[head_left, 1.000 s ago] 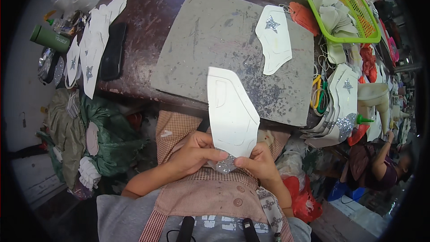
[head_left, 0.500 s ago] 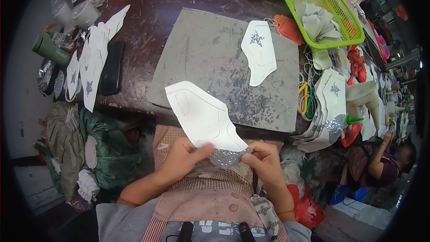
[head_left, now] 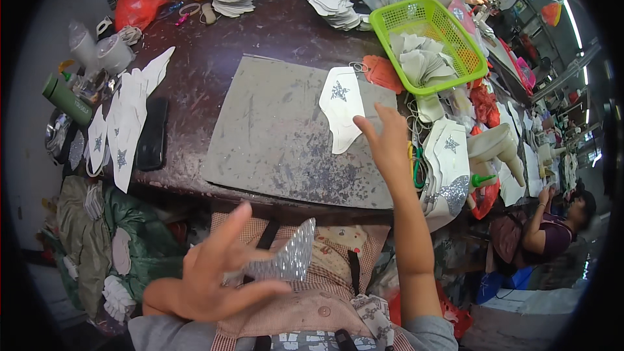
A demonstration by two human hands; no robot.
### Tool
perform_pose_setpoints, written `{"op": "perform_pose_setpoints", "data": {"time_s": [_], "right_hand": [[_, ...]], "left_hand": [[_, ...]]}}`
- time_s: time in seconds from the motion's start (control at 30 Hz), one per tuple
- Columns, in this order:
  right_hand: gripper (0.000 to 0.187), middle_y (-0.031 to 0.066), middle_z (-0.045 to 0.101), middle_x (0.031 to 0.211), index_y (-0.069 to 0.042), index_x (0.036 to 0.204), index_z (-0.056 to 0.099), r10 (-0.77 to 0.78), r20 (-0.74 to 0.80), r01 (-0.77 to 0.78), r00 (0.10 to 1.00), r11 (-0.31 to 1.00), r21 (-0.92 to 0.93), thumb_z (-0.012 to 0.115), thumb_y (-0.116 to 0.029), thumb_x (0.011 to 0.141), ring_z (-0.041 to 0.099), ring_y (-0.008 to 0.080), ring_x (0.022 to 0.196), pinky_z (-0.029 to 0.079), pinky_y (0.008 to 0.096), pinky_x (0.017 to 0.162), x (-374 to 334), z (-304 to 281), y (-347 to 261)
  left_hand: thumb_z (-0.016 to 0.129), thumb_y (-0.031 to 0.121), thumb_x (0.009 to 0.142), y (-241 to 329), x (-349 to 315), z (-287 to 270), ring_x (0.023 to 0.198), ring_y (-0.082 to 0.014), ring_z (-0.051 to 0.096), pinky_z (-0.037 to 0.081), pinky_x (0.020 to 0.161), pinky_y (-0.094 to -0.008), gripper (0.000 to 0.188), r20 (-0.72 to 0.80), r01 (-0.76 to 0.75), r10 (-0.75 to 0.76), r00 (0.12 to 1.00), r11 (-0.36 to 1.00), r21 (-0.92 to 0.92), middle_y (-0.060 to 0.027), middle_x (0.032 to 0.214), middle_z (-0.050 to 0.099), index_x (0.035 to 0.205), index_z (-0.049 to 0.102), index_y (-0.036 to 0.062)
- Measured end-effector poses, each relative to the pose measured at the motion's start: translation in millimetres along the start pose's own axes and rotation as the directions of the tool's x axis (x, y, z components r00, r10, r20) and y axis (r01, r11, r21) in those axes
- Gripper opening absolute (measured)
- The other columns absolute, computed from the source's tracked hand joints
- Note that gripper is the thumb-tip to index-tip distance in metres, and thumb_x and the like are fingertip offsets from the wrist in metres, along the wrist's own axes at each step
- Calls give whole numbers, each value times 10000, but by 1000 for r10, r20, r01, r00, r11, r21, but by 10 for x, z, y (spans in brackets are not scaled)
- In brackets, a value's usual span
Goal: The person is sitting at a table in a workshop, applying silver glittery star-shaped embellishments to white fabric pieces. They pick up a fabric piece, align the star, press it down, and then place the finished item into a green basket. The process is repeated for multiple fabric pieces.
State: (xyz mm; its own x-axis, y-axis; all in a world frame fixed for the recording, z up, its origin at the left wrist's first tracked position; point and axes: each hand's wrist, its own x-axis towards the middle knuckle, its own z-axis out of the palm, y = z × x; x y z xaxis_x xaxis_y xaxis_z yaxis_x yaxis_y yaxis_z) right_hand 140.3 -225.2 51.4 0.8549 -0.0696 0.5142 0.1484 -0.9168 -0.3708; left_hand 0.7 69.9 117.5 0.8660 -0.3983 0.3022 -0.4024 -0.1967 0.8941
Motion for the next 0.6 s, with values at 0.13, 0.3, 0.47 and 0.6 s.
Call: {"op": "perform_pose_setpoints", "data": {"time_s": [0.13,0.3,0.47,0.6], "right_hand": [[446,202,598,995,34,1001,575,63,26,-52,998,952,-303,728,-311,764,500,324,1003,389,421,866,-207,660,184],[349,108,601,855,10,965,545,326,439,-545,838,452,706,671,-294,850,542,170,672,441,282,552,-181,440,85],[151,53,564,780,-7,1042,511,17,784,-530,620,-728,434,535,-84,913,437,67,551,345,190,440,-665,12,-146],[144,69,554,760,-18,1023,513,-18,783,-278,621,-940,199,543,-44,884,420,78,548,333,191,438,-1043,-50,-378]], "left_hand": [[667,112,860,-394,117,139,821,-98,605,467,756,-236,662,157,460,-439,885,767,-447,-96,899,681,1395,299,-17],[636,66,865,-780,122,51,853,-94,597,472,773,-241,353,334,589,-511,792,495,-639,-90,927,675,1186,533,-40],[638,25,831,-574,306,-50,805,-174,637,499,742,-290,148,182,218,-128,975,716,-663,-147,885,682,945,667,-66],[673,11,785,-458,553,66,798,-249,660,510,717,-326,138,307,-49,252,918,839,-542,-150,901,693,909,692,-44]]}}
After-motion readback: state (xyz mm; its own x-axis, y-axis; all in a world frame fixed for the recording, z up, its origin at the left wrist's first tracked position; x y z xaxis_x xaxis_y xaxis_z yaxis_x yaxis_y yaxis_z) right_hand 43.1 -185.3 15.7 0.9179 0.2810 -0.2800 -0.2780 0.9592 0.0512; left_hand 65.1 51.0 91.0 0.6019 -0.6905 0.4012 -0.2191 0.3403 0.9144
